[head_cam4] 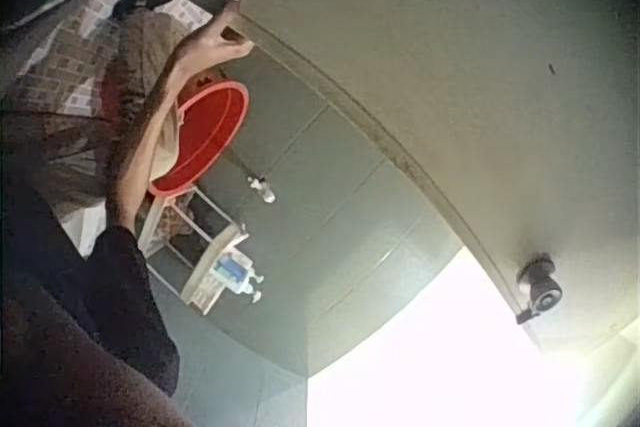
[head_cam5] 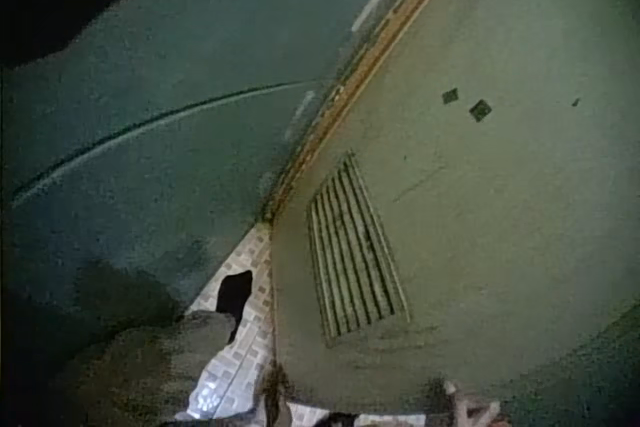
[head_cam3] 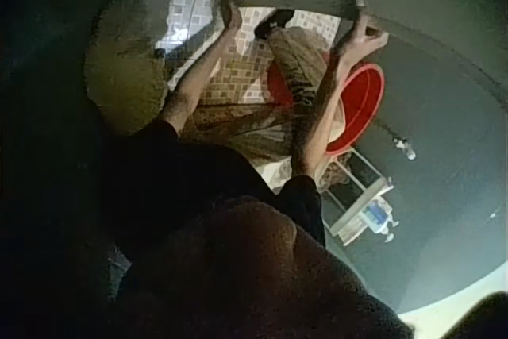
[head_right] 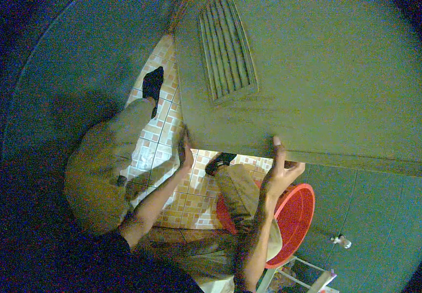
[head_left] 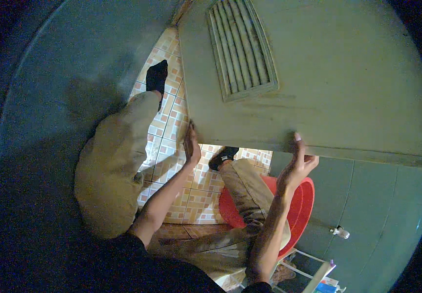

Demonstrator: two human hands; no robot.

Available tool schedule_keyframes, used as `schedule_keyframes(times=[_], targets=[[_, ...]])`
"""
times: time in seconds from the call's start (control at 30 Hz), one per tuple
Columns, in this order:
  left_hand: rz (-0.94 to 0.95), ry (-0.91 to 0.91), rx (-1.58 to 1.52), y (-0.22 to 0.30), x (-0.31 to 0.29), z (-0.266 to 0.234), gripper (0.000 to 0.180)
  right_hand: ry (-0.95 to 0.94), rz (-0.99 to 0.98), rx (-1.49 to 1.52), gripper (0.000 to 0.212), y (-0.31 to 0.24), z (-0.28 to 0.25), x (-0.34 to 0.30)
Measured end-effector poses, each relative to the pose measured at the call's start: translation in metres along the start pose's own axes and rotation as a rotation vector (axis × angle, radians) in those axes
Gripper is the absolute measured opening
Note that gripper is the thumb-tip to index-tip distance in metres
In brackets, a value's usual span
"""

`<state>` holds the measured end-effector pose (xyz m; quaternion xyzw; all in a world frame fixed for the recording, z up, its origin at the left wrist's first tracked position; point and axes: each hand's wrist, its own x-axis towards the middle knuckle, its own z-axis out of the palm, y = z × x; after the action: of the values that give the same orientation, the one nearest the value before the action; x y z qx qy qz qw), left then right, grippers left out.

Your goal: The person is repairing a door hinge using a screwdriver and hands. They are seen tightening or loosening screws on the door to ensure it is properly attached.

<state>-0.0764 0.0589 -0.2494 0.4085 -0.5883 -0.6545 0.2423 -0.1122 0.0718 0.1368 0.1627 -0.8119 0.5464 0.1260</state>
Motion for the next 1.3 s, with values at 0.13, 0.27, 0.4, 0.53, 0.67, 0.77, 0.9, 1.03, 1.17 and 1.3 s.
schedule_keyframes(times=[0.13,0.27,0.4,0.53,0.67,0.77,0.9,1.03,1.17,1.3], targets=[[0.024,0.006,-0.052,-0.014,0.012,0.001,0.063,-0.012,-0.037,-0.139,0.034,0.0,-0.002,-0.002],[0.035,0.037,-0.08,-0.031,0.011,0.001,0.063,0.035,-0.063,-0.205,0.039,-0.003,0.003,-0.009],[0.023,0.123,-0.097,-0.025,0.006,0.001,0.061,0.105,-0.093,-0.183,0.04,0.024,-0.006,-0.014],[0.008,0.175,-0.114,-0.002,0.005,-0.011,0.059,-0.108,-0.063,0.426,0.057,0.014,-0.021,-0.012],[0.161,0.146,-0.129,0.017,0.012,-0.026,0.059,0.02,0.101,0.737,0.061,-0.007,-0.003,-0.005],[0.108,0.131,-0.115,0.009,0.01,-0.028,0.06,0.031,0.184,0.713,0.06,-0.003,-0.006,-0.003],[0.044,0.1,-0.117,0.009,0.013,-0.019,0.062,-0.029,0.205,0.756,0.061,0.001,-0.011,-0.001],[0.008,0.098,-0.131,0.011,0.019,-0.012,0.064,0.011,0.13,0.7,0.062,0.0,-0.008,-0.005],[-0.022,0.067,-0.161,0.006,0.015,-0.011,0.059,-0.292,-0.028,0.725,0.062,0.041,-0.039,0.006],[-0.05,0.041,-0.188,-0.002,0.013,-0.01,0.054,0.019,0.068,0.575,0.056,0.006,-0.008,-0.004]])
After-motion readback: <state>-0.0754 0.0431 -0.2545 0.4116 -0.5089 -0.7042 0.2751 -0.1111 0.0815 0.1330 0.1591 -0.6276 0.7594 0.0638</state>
